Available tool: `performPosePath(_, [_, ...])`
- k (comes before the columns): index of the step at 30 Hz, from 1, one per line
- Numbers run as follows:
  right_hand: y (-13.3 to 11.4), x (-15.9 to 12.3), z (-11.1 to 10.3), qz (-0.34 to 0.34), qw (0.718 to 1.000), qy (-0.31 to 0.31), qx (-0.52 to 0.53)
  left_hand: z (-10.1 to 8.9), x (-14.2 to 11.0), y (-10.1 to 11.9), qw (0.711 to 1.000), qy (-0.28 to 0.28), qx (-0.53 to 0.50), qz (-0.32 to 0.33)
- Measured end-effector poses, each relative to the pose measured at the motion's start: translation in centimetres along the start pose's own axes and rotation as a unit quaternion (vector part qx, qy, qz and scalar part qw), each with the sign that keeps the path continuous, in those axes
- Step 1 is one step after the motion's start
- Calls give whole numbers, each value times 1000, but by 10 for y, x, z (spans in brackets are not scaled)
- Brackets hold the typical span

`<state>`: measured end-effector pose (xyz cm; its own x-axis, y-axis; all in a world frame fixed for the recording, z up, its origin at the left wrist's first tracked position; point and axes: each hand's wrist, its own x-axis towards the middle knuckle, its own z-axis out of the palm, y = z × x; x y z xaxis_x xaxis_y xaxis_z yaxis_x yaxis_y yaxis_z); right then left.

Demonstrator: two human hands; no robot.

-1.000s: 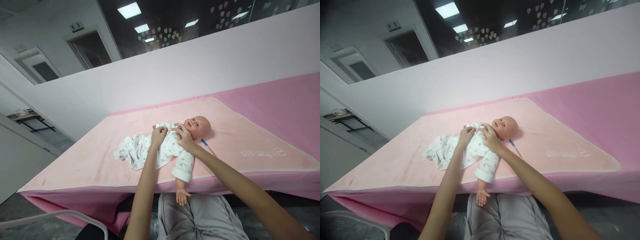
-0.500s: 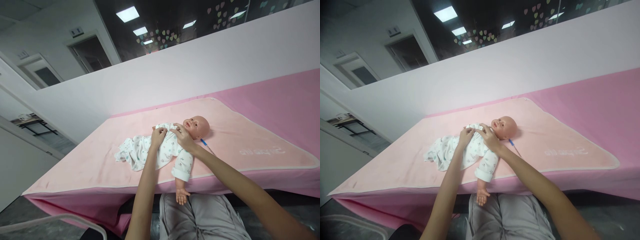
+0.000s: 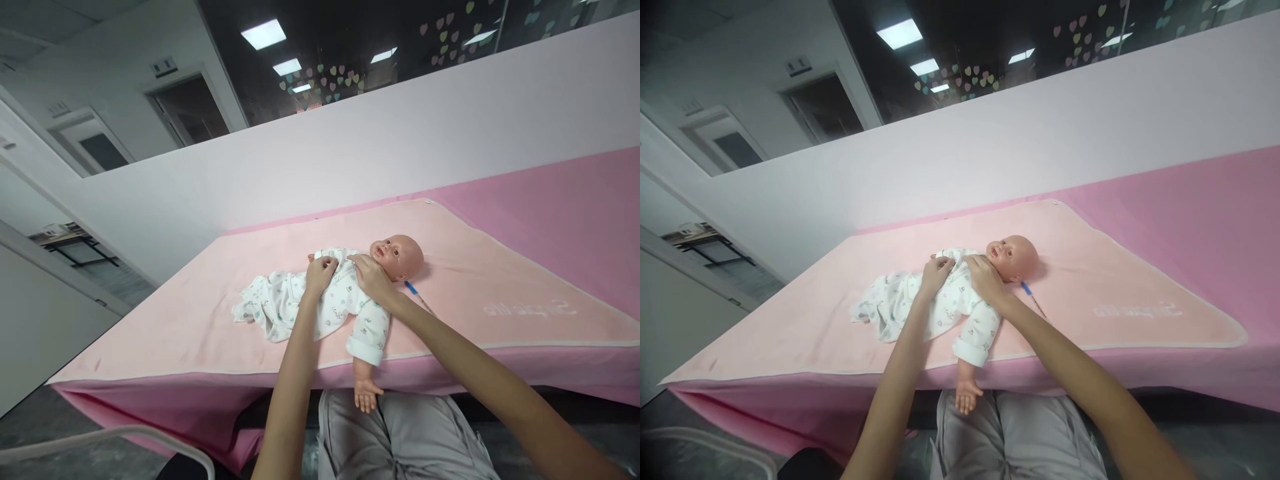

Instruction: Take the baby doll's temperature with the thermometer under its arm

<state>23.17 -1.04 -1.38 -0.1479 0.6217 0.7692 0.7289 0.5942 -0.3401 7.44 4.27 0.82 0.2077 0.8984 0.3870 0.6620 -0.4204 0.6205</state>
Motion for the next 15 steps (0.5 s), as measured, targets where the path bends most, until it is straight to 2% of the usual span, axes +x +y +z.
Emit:
performPosePath(8, [-6,0,-5,0,1000,0,14,-1,-1,0,1000,-2,9,-2])
performPosePath(15, [-2,-6,3,-18,999,12,-25,-1,0,1,1000,-3,21,-1])
